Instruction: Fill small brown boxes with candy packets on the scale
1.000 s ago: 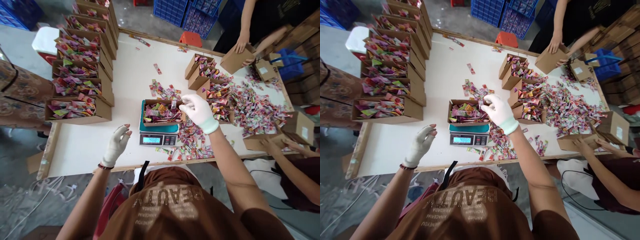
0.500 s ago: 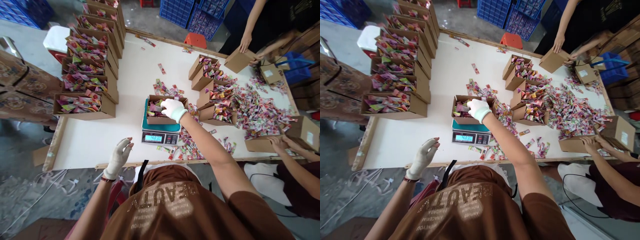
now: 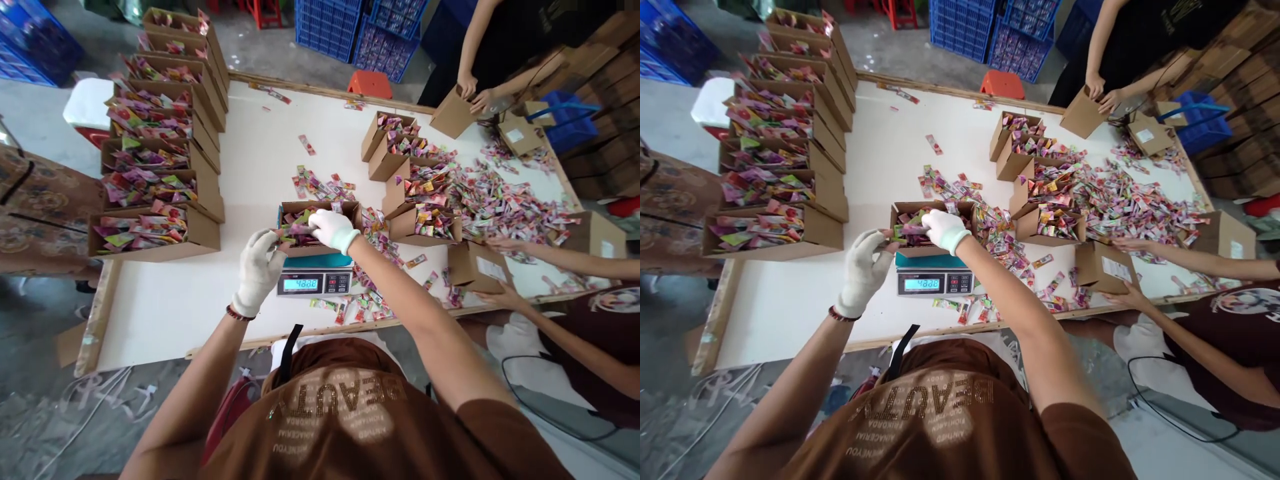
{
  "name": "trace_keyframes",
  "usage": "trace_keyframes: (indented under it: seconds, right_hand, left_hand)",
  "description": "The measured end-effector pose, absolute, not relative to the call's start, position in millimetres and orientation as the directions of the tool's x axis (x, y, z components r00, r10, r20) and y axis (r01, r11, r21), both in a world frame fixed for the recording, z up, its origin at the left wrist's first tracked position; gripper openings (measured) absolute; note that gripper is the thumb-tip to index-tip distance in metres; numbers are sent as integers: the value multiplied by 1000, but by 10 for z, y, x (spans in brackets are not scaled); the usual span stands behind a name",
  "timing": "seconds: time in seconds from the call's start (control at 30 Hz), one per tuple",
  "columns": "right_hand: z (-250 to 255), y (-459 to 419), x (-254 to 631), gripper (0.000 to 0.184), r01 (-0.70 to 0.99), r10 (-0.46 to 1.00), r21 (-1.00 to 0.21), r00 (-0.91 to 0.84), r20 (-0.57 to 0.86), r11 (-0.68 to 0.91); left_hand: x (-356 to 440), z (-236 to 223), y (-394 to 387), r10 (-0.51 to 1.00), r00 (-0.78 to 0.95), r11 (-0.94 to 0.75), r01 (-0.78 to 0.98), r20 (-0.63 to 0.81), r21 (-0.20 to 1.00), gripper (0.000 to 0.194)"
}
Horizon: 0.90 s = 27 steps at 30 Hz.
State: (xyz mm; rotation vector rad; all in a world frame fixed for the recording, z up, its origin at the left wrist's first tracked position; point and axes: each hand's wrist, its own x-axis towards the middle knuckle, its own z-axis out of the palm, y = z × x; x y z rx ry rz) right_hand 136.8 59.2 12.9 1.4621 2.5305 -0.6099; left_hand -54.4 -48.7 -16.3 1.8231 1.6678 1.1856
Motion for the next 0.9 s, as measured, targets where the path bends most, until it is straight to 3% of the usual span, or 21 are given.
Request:
trace_keyframes:
  seconds: [0.13, 0.23, 0.47, 0.6, 0.7, 0.77, 0.9]
  right_hand:
    - [264, 450, 1728, 8, 728, 904, -617, -424, -62, 299]
    - [479, 190, 2210, 15, 607, 961, -786, -269, -64, 118]
    - [685, -403, 3229, 18, 620, 985, -782, -90, -148, -61]
    - [687, -428, 3213, 20, 542, 989, -840, -110, -94, -20]
    - [729, -303, 2903, 27, 353, 976, -932, -216, 4, 82]
    - [761, -199, 2635, 34, 256, 954, -959, -297, 44, 124]
    - [805, -63, 2243, 42, 277, 943, -955, -332, 7, 105]
  left_hand:
    - [-656, -268, -608, 943, -128, -175, 594, 307, 785, 24]
    - [-777, -365, -716, 951, -174, -106, 590, 254, 800, 25]
    - [-930, -517, -900, 925, -302, -17, 577, 233, 817, 25]
    - [-793, -323, -878, 896, -326, -55, 593, 302, 803, 23]
    - [-509, 35, -725, 901, -213, -195, 579, 378, 792, 22]
    - [-272, 295, -573, 927, -21, -310, 516, 374, 798, 26]
    - [91, 618, -273, 899, 335, -411, 419, 283, 809, 35]
